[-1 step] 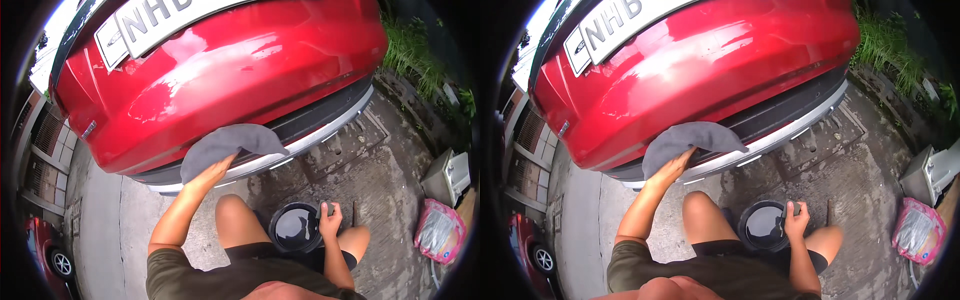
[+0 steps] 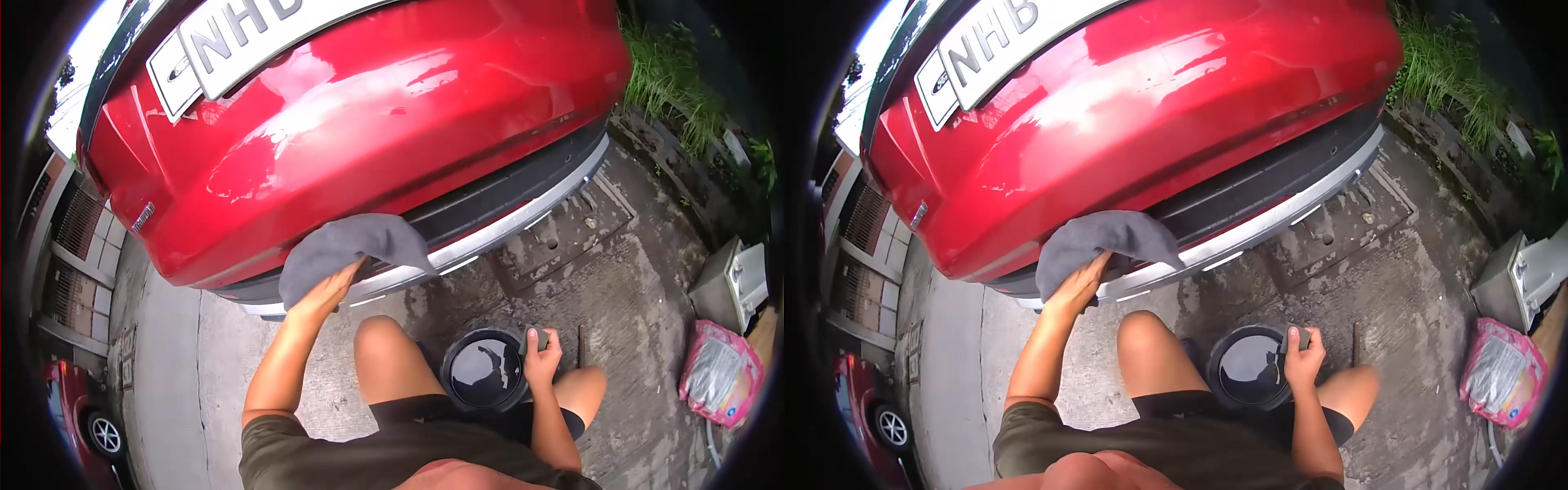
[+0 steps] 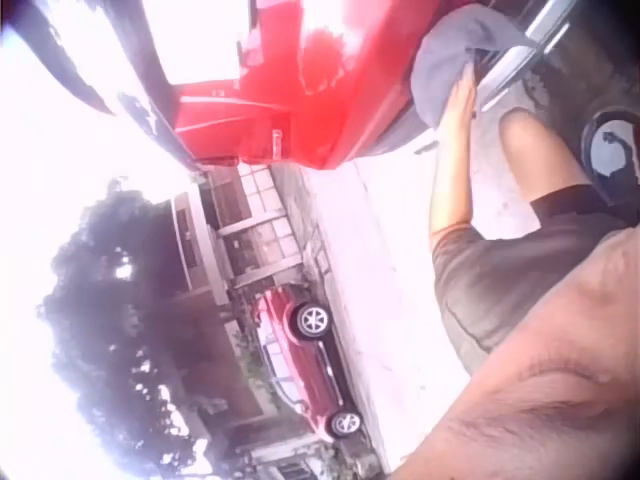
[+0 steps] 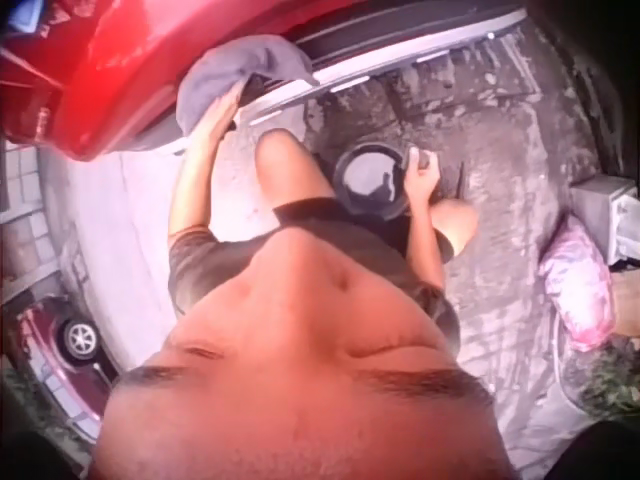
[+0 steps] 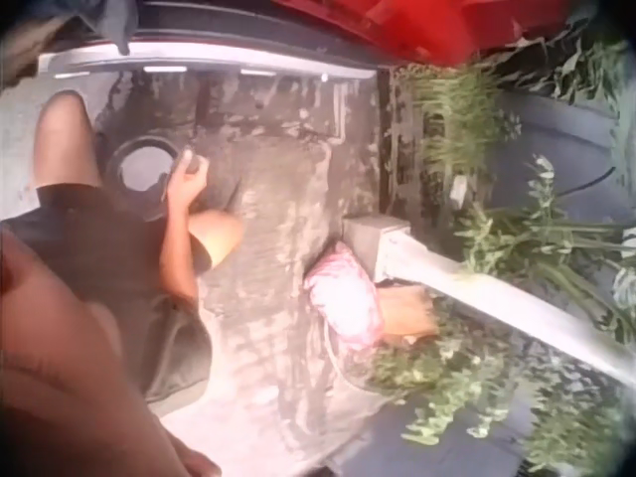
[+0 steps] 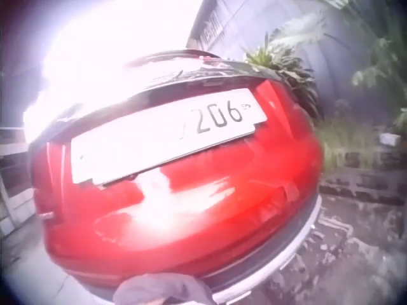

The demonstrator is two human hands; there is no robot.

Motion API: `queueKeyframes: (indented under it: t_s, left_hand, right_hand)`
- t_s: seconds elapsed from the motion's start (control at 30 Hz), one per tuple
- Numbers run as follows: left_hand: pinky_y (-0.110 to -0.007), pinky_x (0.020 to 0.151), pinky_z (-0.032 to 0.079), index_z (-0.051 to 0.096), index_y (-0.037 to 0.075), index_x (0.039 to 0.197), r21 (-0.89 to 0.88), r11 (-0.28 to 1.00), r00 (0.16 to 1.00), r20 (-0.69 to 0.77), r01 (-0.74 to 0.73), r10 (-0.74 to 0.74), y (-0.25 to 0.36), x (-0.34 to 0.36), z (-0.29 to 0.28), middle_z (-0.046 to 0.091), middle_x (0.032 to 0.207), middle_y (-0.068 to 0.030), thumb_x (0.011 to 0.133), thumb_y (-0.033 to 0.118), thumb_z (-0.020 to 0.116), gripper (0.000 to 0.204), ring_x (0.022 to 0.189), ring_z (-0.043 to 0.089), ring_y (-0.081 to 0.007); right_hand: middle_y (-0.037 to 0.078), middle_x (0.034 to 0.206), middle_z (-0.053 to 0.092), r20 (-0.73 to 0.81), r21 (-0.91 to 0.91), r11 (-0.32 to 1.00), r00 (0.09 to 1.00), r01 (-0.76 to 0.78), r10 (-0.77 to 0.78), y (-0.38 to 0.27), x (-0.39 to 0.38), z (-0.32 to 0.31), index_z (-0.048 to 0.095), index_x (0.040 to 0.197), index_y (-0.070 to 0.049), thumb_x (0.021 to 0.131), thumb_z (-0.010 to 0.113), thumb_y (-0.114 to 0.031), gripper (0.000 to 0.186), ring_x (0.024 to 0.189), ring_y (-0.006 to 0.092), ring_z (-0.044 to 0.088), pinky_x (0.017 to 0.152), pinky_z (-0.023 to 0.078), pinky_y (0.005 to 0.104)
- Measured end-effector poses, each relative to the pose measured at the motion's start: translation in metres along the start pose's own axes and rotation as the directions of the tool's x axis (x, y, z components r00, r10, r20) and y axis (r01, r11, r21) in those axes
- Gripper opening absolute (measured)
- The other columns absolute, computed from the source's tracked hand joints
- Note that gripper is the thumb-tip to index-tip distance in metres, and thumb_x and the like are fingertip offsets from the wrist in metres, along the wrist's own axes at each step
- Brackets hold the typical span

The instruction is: Using a sanding block and water to sand down a section of a red car's rear bumper.

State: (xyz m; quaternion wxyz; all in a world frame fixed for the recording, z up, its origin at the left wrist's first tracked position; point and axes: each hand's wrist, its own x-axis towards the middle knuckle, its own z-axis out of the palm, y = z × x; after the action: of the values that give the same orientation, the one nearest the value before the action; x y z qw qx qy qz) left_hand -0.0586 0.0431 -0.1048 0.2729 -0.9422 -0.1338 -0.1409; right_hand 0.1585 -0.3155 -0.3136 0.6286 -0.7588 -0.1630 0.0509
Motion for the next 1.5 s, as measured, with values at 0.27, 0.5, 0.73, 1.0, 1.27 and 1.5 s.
queueKeyframes:
  t_s: [0.27,0.5,0.73,1.0,1.27,1.5]
  left_hand:
    - [-0.057,0.105,0.048,0.066,0.005,0.135,-0.078,0.971,0.928,-0.286,0.224,-0.237,-0.055,-0.042,-0.029,0.060,0.137,-0.0302,0.083,0.040,0.083,0.065,0.125,0.058,-0.0524]
    - [-0.051,0.116,0.042,0.055,-0.003,0.144,-0.112,0.968,0.879,-0.406,0.223,-0.250,0.028,0.176,-0.123,0.050,0.150,-0.0288,0.097,0.040,0.069,0.065,0.135,0.051,-0.0502]
    - [-0.043,0.124,0.033,0.047,-0.004,0.150,0.232,0.968,0.866,-0.460,-0.097,0.197,0.104,0.274,-0.066,0.046,0.157,-0.0169,0.097,0.041,0.065,0.072,0.145,0.043,-0.0309]
    - [-0.043,0.097,0.058,0.068,0.015,0.131,0.262,0.887,0.908,-0.074,-0.381,0.412,-0.002,0.076,-0.073,0.071,0.127,-0.0084,0.093,0.013,0.060,0.039,0.117,0.070,-0.0270]
    - [-0.053,0.114,0.043,0.050,-0.008,0.147,-0.008,0.936,0.809,-0.500,0.352,-0.308,-0.045,-0.004,-0.099,0.056,0.144,-0.0316,0.099,0.011,0.063,0.054,0.131,0.056,-0.0513]
    - [-0.050,0.111,0.044,0.045,-0.001,0.152,-0.031,0.988,0.884,-0.443,0.153,-0.151,0.052,0.174,-0.093,0.048,0.152,-0.0256,0.097,0.032,0.070,0.069,0.130,0.053,-0.0484]
  right_hand:
    - [0.001,0.073,0.059,-0.025,0.062,0.996,0.998,-0.059,0.061,0.008,0.014,-0.005,0.058,0.092,-0.001,0.100,0.072,-0.021,0.026,0.070,0.0088,0.052,0.065,0.046,0.0291]
    - [0.002,0.075,0.062,-0.003,0.074,0.995,0.998,-0.066,0.066,0.012,0.011,0.006,0.059,0.094,-0.001,0.101,0.072,-0.022,0.025,0.073,0.0092,0.055,0.067,0.047,0.0298]
    - [0.006,0.076,0.066,0.104,0.119,0.992,0.994,-0.033,0.021,-0.026,0.000,0.031,0.061,0.095,-0.001,0.100,0.073,-0.022,0.025,0.073,0.0124,0.059,0.068,0.050,0.0324]
    - [0.014,0.078,0.069,0.211,-0.005,0.999,0.976,-0.052,0.052,0.017,-0.019,0.009,0.061,0.099,-0.001,0.099,0.073,-0.027,0.028,0.074,0.0217,0.069,0.069,0.053,0.0382]
    - [0.027,0.089,0.072,0.538,-0.174,0.974,0.815,-0.143,0.216,0.072,-0.006,0.018,0.059,0.115,-0.002,0.099,0.070,-0.032,0.036,0.088,0.0483,0.072,0.075,0.054,0.0526]
    - [0.028,0.093,0.072,0.568,-0.148,0.986,0.810,-0.077,0.148,0.074,-0.006,0.036,0.061,0.114,-0.003,0.097,0.071,-0.033,0.035,0.091,0.0500,0.070,0.078,0.054,0.0530]
